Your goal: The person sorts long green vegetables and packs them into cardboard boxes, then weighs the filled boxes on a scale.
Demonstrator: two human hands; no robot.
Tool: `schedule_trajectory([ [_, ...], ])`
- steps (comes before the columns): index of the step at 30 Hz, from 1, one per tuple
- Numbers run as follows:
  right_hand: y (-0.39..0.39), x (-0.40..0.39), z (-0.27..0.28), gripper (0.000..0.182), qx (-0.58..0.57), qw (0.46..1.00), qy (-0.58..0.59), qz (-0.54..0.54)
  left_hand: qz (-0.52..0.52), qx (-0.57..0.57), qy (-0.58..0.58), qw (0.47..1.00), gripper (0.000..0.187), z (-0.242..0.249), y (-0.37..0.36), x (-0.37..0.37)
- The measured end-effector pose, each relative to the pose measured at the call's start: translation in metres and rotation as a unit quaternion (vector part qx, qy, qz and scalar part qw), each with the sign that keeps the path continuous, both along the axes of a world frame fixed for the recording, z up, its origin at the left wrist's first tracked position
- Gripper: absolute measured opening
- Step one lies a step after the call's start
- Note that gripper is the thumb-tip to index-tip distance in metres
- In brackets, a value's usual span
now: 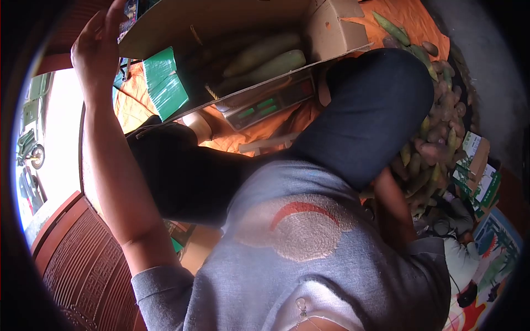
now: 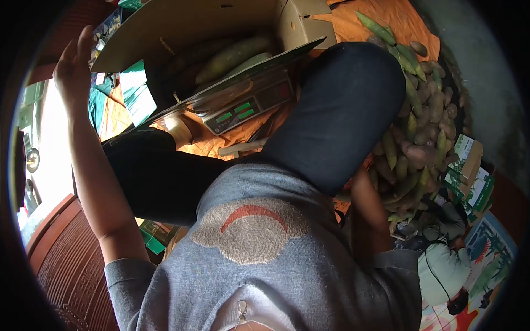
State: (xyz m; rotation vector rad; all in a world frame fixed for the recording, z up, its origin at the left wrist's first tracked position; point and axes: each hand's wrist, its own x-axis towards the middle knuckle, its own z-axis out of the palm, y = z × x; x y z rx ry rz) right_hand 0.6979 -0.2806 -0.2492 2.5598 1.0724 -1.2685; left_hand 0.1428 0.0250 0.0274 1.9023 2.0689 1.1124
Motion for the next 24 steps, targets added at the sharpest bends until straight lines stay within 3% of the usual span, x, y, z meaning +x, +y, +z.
schedule_trajectory([
  [2,0.01,0.002,-0.003,0.03,0.0,1.0,-0.007,0.003,-0.006,0.016,-0.134,0.991,0.034,0.013,-0.015,0.022],
  [4,0.02,0.003,-0.004,0.03,0.004,1.0,-0.013,0.004,-0.226,0.031,-0.311,0.923,0.026,0.03,-0.042,0.06],
  [5,0.018,0.002,-0.011,0.03,-0.005,1.0,-0.016,0.004,-0.266,-0.043,-0.37,0.889,0.033,0.053,-0.071,0.097],
  [6,0.021,0.004,-0.013,0.03,-0.005,1.0,-0.018,0.005,-0.393,-0.108,-0.449,0.795,0.027,0.061,-0.089,0.116],
  [8,0.029,0.004,-0.014,0.03,-0.007,1.0,-0.024,0.0,-0.615,-0.243,-0.572,0.486,0.018,0.065,-0.113,0.14],
  [9,0.034,0.003,-0.013,0.03,-0.004,1.0,-0.025,-0.004,-0.659,-0.276,-0.593,0.371,0.016,0.068,-0.125,0.151],
  [10,0.037,0.004,-0.013,0.03,-0.002,1.0,-0.025,-0.01,-0.699,-0.272,-0.581,0.317,0.018,0.068,-0.135,0.159],
  [13,0.054,0.015,-0.015,0.03,0.033,0.998,-0.017,-0.041,-0.677,-0.303,-0.643,0.191,0.036,0.077,-0.16,0.17],
  [18,0.097,0.047,-0.022,0.029,0.155,0.968,0.074,-0.185,-0.649,-0.382,-0.636,0.171,0.039,0.086,-0.169,0.164],
  [24,0.188,0.103,0.039,0.029,0.331,0.832,0.296,-0.331,-0.633,-0.339,-0.672,0.177,0.044,0.096,-0.173,0.162],
])
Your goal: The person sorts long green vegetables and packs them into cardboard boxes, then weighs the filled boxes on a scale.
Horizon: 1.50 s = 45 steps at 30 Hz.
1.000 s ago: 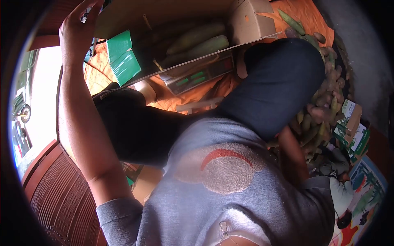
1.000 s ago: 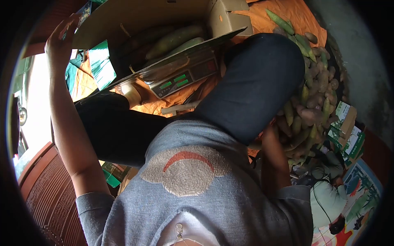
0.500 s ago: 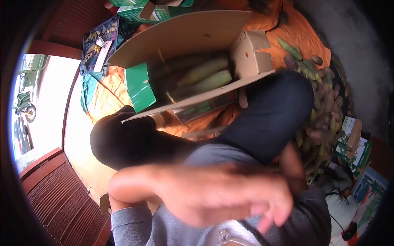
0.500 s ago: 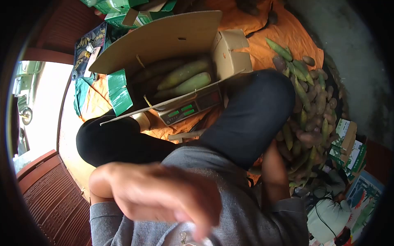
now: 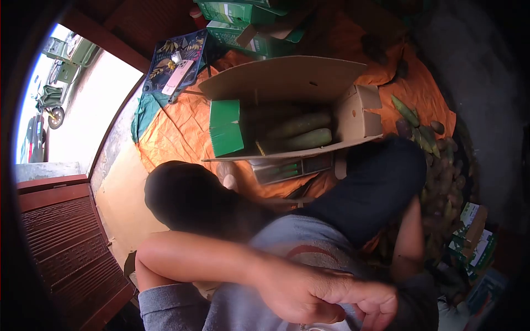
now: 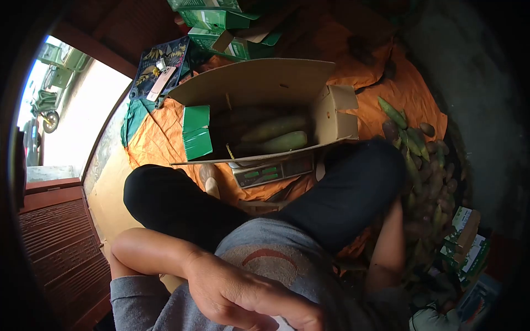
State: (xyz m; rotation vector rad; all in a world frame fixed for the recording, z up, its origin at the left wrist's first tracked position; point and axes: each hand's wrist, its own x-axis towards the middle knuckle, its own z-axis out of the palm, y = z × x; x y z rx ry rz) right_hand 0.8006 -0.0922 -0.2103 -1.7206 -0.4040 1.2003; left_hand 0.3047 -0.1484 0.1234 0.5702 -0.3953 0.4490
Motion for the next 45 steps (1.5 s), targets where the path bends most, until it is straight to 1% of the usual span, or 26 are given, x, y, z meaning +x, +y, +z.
schedule_trajectory([
  [1,0.017,0.008,0.016,0.029,0.036,0.999,0.024,-0.003,-0.007,-0.003,0.005,1.0,0.045,0.003,0.002,-0.002],
  [3,0.051,0.018,0.063,0.029,0.098,0.993,-0.033,0.061,-0.02,0.008,0.016,1.0,0.044,0.006,0.009,-0.009],
  [4,0.052,-0.032,0.123,0.029,0.065,0.925,-0.322,0.189,-0.025,0.024,0.021,0.999,0.042,0.007,0.015,-0.012],
  [5,0.063,-0.027,0.14,0.03,0.102,0.922,-0.316,0.2,-0.019,0.066,0.032,0.997,0.038,0.007,0.023,-0.017],
  [6,0.072,-0.05,0.172,0.03,0.109,0.921,-0.329,0.18,-0.013,0.107,0.042,0.993,0.035,0.009,0.031,-0.022],
  [8,0.086,-0.1,0.228,0.029,0.159,0.902,-0.339,0.213,0.025,0.238,0.078,0.968,0.025,0.011,0.056,-0.041],
  [9,0.09,-0.126,0.247,0.03,0.199,0.883,-0.328,0.269,-0.015,0.261,0.152,0.953,0.032,0.02,0.08,-0.058],
  [10,0.092,-0.153,0.264,0.032,0.238,0.859,-0.316,0.324,0.111,0.336,0.225,0.908,0.031,0.02,0.096,-0.073],
  [11,0.089,-0.186,0.282,0.035,0.244,0.822,-0.329,0.396,0.214,0.396,0.371,0.812,0.031,0.022,0.113,-0.087],
  [12,0.086,-0.219,0.295,0.038,0.249,0.78,-0.338,0.465,0.373,0.556,0.454,0.587,0.029,0.013,0.134,-0.1],
  [13,0.085,-0.248,0.304,0.041,0.245,0.718,-0.375,0.533,0.443,0.643,0.533,0.326,0.028,-0.003,0.154,-0.115],
  [14,0.084,-0.272,0.308,0.044,0.237,0.649,-0.408,0.597,0.454,0.68,0.55,0.172,0.032,-0.026,0.174,-0.136],
  [16,0.084,-0.299,0.291,0.043,0.25,0.545,-0.461,0.654,0.446,0.665,0.579,0.153,0.042,-0.076,0.208,-0.177],
  [18,0.087,-0.315,0.275,0.033,0.27,0.475,-0.499,0.672,0.282,0.594,0.706,0.264,0.047,-0.072,0.21,-0.182],
  [19,0.092,-0.318,0.268,0.03,0.264,0.444,-0.51,0.688,0.315,0.597,0.676,0.294,0.039,-0.087,0.213,-0.189],
  [20,0.095,-0.321,0.262,0.027,0.26,0.411,-0.52,0.702,0.29,0.618,0.675,0.277,0.034,-0.098,0.22,-0.195],
  [22,0.099,-0.324,0.254,0.019,0.264,0.406,-0.515,0.707,0.243,0.66,0.669,0.242,0.025,-0.103,0.229,-0.191],
  [23,0.1,-0.326,0.254,0.018,0.257,0.403,-0.515,0.711,0.282,0.594,0.694,0.294,0.019,-0.105,0.229,-0.189],
  [26,0.104,-0.327,0.252,0.017,0.256,0.398,-0.529,0.704,0.304,0.587,0.694,0.287,0.02,-0.107,0.227,-0.181],
  [30,0.104,-0.332,0.251,0.016,0.284,0.419,-0.537,0.675,0.308,0.575,0.716,0.247,0.021,-0.108,0.225,-0.176],
  [31,0.106,-0.334,0.251,0.016,0.288,0.415,-0.541,0.673,0.318,0.588,0.711,0.218,0.022,-0.108,0.225,-0.177],
  [36,0.11,-0.36,0.266,0.015,0.326,0.397,-0.561,0.649,0.335,0.538,0.752,0.182,0.024,-0.105,0.219,-0.182],
  [37,0.11,-0.367,0.275,0.015,0.3,0.391,-0.563,0.663,0.343,0.521,0.761,0.178,0.025,-0.104,0.219,-0.189],
  [41,0.117,-0.41,0.306,0.015,0.362,0.339,-0.572,0.653,0.355,0.459,0.795,0.174,0.025,-0.089,0.206,-0.227],
  [42,0.12,-0.421,0.313,0.015,0.366,0.328,-0.574,0.655,0.368,0.467,0.79,0.149,0.026,-0.093,0.205,-0.24],
  [45,0.128,-0.453,0.328,0.015,0.384,0.295,-0.569,0.665,0.379,0.448,0.801,0.121,0.028,-0.082,0.187,-0.278],
])
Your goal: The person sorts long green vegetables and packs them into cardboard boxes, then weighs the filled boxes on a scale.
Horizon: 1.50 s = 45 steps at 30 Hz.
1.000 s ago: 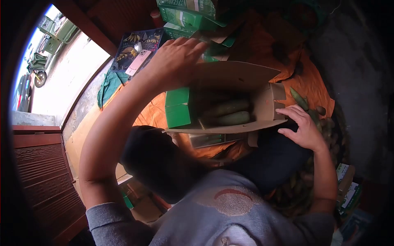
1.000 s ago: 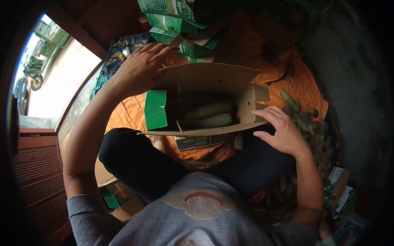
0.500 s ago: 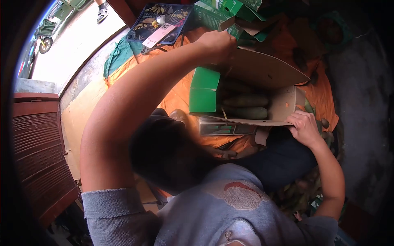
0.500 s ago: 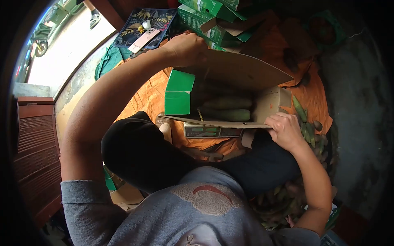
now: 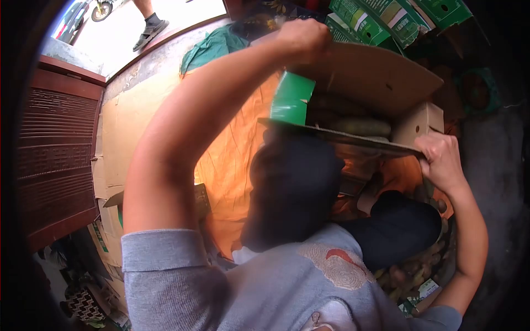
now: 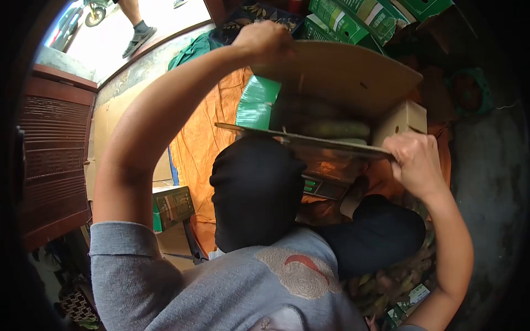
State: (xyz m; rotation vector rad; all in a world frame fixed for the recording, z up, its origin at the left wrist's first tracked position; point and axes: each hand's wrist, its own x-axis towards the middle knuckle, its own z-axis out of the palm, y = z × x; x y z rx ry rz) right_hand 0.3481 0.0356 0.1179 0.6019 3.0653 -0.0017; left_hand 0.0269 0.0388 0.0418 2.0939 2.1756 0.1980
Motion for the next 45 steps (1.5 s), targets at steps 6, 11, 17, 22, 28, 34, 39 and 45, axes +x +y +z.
schedule_trajectory([
  [6,0.009,-0.065,-0.018,0.015,0.031,0.993,0.013,0.114,0.052,0.045,0.009,0.998,0.021,-0.002,-0.059,-0.078],
  [11,0.006,-0.125,-0.043,0.008,0.031,0.984,0.008,0.177,0.171,0.026,0.012,0.985,0.02,-0.013,-0.107,-0.132],
  [17,-0.027,-0.196,-0.073,0.005,-0.007,0.981,-0.035,0.188,0.157,0.012,0.118,0.98,0.024,-0.03,-0.168,-0.209],
  [22,-0.078,-0.261,-0.067,0.012,-0.046,0.957,-0.158,0.237,0.215,-0.062,0.151,0.963,0.025,-0.027,-0.22,-0.233],
  [28,-0.149,-0.304,-0.103,0.015,-0.167,0.949,-0.066,0.259,0.237,-0.063,0.148,0.958,0.025,-0.036,-0.287,-0.267],
  [34,-0.191,-0.312,-0.138,0.01,-0.203,0.94,-0.007,0.276,0.266,-0.1,0.16,0.945,0.025,-0.043,-0.329,-0.275],
  [39,-0.188,-0.303,-0.154,0.011,-0.204,0.939,-0.044,0.272,0.302,-0.119,0.173,0.93,0.024,-0.078,-0.372,-0.28],
  [45,-0.104,-0.289,-0.075,0.015,-0.161,0.973,0.076,0.146,0.443,-0.175,0.098,0.874,0.034,-0.112,-0.398,-0.295],
])
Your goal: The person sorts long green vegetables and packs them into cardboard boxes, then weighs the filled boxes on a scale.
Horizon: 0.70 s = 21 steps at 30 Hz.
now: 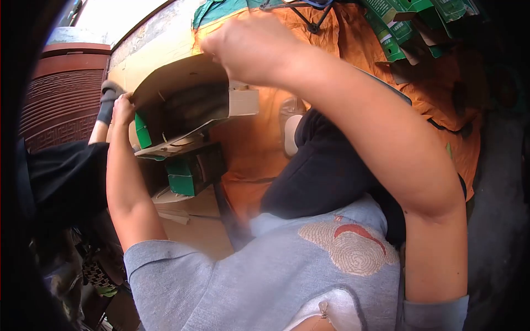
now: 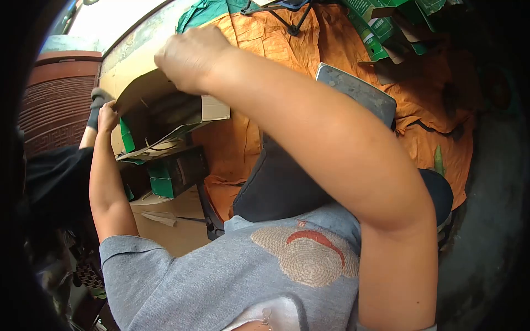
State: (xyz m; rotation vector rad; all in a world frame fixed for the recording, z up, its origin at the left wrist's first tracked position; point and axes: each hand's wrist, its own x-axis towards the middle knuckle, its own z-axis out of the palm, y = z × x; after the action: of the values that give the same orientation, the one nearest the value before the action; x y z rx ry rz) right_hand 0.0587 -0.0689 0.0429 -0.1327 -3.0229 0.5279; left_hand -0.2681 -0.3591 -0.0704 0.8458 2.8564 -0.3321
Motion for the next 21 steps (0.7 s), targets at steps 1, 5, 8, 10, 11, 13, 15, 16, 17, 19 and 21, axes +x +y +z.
schedule_trajectory([
  [1,0.021,0.009,0.0,0.018,-0.001,0.996,0.091,-0.022,-0.02,0.006,-0.028,0.999,0.04,-0.002,0.002,-0.018],
  [5,0.097,0.102,0.054,0.014,-0.098,0.968,0.149,-0.175,-0.151,0.238,0.113,0.953,0.042,0.089,0.083,0.08],
  [8,0.164,0.199,0.024,0.02,-0.04,0.948,0.189,-0.252,-0.132,0.333,-0.104,0.928,0.023,0.13,0.135,0.225],
  [10,0.174,0.258,0.017,0.021,-0.094,0.919,0.226,-0.309,-0.215,0.278,-0.241,0.905,0.02,0.091,0.147,0.28],
  [11,0.176,0.285,0.012,0.021,-0.11,0.903,0.225,-0.35,-0.215,0.177,-0.244,0.929,0.021,0.06,0.15,0.294],
  [13,0.169,0.329,0.0,0.021,-0.125,0.876,0.221,-0.409,-0.198,0.085,-0.227,0.95,0.028,0.007,0.155,0.314],
  [15,0.16,0.36,-0.01,0.02,-0.102,0.862,0.207,-0.451,-0.225,0.104,-0.208,0.946,0.029,-0.06,0.156,0.305],
  [16,0.157,0.371,-0.015,0.019,-0.071,0.868,0.197,-0.451,-0.254,0.113,-0.169,0.946,0.025,-0.089,0.158,0.302],
  [17,0.153,0.378,-0.018,0.017,-0.053,0.87,0.2,-0.448,-0.283,0.109,-0.153,0.94,0.029,-0.109,0.159,0.299],
  [19,0.158,0.4,-0.038,0.017,-0.032,0.867,0.205,-0.453,-0.185,0.135,-0.316,0.921,0.037,-0.163,0.158,0.277],
  [21,0.156,0.4,-0.029,0.016,-0.018,0.863,0.203,-0.462,-0.138,0.076,-0.317,0.935,0.036,-0.185,0.164,0.272],
])
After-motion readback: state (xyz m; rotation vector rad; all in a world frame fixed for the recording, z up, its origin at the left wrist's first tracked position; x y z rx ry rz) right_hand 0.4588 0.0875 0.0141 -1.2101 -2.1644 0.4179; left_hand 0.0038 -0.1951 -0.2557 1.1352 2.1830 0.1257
